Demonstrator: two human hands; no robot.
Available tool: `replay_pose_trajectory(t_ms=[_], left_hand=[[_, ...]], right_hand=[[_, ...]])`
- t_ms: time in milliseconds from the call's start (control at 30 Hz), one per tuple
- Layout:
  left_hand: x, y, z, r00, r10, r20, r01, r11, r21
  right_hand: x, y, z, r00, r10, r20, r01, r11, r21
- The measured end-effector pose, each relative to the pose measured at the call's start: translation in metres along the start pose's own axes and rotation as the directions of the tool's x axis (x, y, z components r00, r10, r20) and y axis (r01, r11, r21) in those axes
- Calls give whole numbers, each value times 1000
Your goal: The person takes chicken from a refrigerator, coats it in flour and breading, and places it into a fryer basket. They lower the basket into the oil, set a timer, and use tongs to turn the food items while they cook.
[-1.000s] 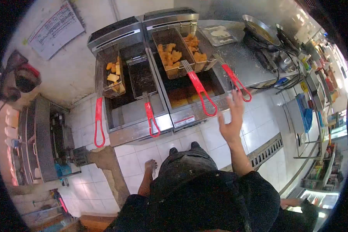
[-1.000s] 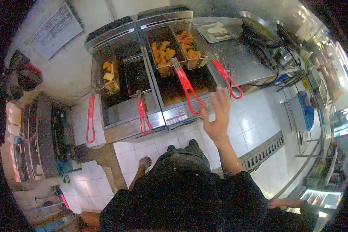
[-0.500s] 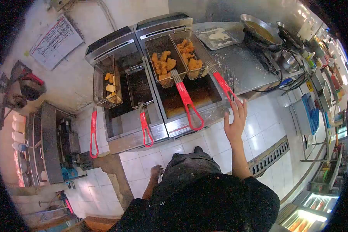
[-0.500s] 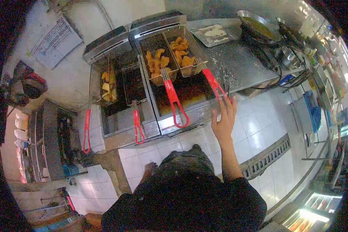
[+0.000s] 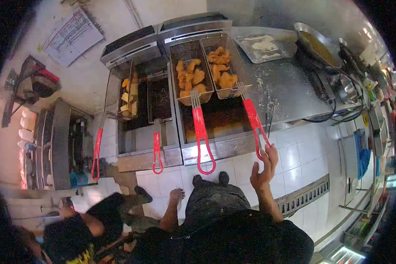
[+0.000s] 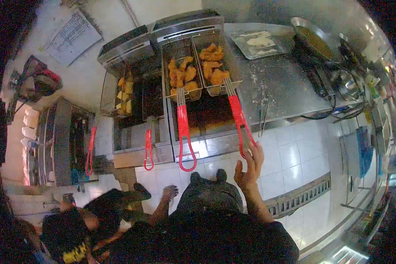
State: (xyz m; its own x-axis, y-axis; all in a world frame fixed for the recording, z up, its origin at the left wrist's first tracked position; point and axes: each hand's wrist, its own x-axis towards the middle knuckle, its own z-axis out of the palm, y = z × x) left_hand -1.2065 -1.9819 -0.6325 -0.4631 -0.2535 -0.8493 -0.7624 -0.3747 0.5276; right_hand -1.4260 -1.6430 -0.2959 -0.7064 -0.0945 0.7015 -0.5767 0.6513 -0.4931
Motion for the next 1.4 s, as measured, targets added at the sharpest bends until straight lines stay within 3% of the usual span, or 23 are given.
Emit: replay_pose_trajectory(t_ms=[67, 100, 133, 200, 233, 333, 400, 467, 500, 533, 600, 633, 767, 833, 867, 1067, 1167, 1300, 1333, 1400], left_hand=[[-32, 4, 7, 989, 118, 89, -98, 974, -204], [-29, -4, 5, 995, 79, 67, -55, 950, -306], [-25, -11, 5, 995, 73, 61, -50, 947, -317], [-5, -29, -1, 992, -127, -8, 126, 988, -86], [40, -80, -35, 933, -171, 317, 289, 882, -373], [25, -76, -38, 938, -166, 304, 284, 873, -397], [29, -67, -42, 928, -177, 328, 290, 897, -335], [26, -69, -50, 927, -98, 362, 252, 879, -406], [30, -68, -51, 867, 20, 498, 294, 787, -543], [32, -70, -52, 861, 4, 509, 316, 780, -540], [35, -62, -55, 902, -40, 431, 214, 906, -364], [51, -69, -57, 654, -7, 756, 708, 359, -609], [72, -71, -65, 638, 56, 768, 661, 472, -583], [71, -56, -62, 588, 176, 789, 719, 334, -610], [76, -62, -67, 588, 174, 790, 719, 336, -609], [104, -93, -78, 591, 293, 752, 475, 627, -617], [114, -98, -80, 575, 335, 746, 375, 703, -604], [112, -92, -72, 860, 59, 507, 280, 775, -566], [112, -89, -71, 907, -5, 421, 260, 794, -550], [115, -96, -78, 913, 0, 407, 238, 811, -535]], right_hand=[[3, 4, -5, 999, 43, 6, -43, 999, 21], [9, 0, -10, 997, 73, -5, -73, 996, 42], [15, -2, -12, 995, 99, -18, -97, 993, 61], [14, 1, -11, 979, 201, -43, -198, 978, 62], [22, 0, -7, 973, 219, -71, -215, 975, 58], [31, 5, 1, 952, 293, -82, -291, 956, 36], [39, -3, 13, 866, 485, -122, -464, 870, 165], [35, -1, 19, 843, 516, -150, -491, 854, 174], [32, 1, 21, 816, 550, -181, -516, 832, 201], [31, 2, 21, 817, 550, -176, -522, 834, 179], [30, 2, 21, 823, 530, -204, -517, 848, 115], [32, 0, 24, 809, 534, -246, -526, 844, 106], [31, 2, 26, 802, 539, -259, -535, 840, 91], [31, 2, 29, 792, 535, -295, -523, 843, 123], [30, 3, 30, 790, 536, -297, -525, 842, 123], [14, 14, 26, 813, 508, -284, -462, 860, 217], [13, 14, 25, 816, 507, -276, -466, 861, 205], [14, 11, 27, 798, 533, -281, -489, 845, 216], [14, 11, 27, 791, 544, -280, -507, 839, 196], [14, 12, 27, 800, 531, -279, -484, 846, 222]])
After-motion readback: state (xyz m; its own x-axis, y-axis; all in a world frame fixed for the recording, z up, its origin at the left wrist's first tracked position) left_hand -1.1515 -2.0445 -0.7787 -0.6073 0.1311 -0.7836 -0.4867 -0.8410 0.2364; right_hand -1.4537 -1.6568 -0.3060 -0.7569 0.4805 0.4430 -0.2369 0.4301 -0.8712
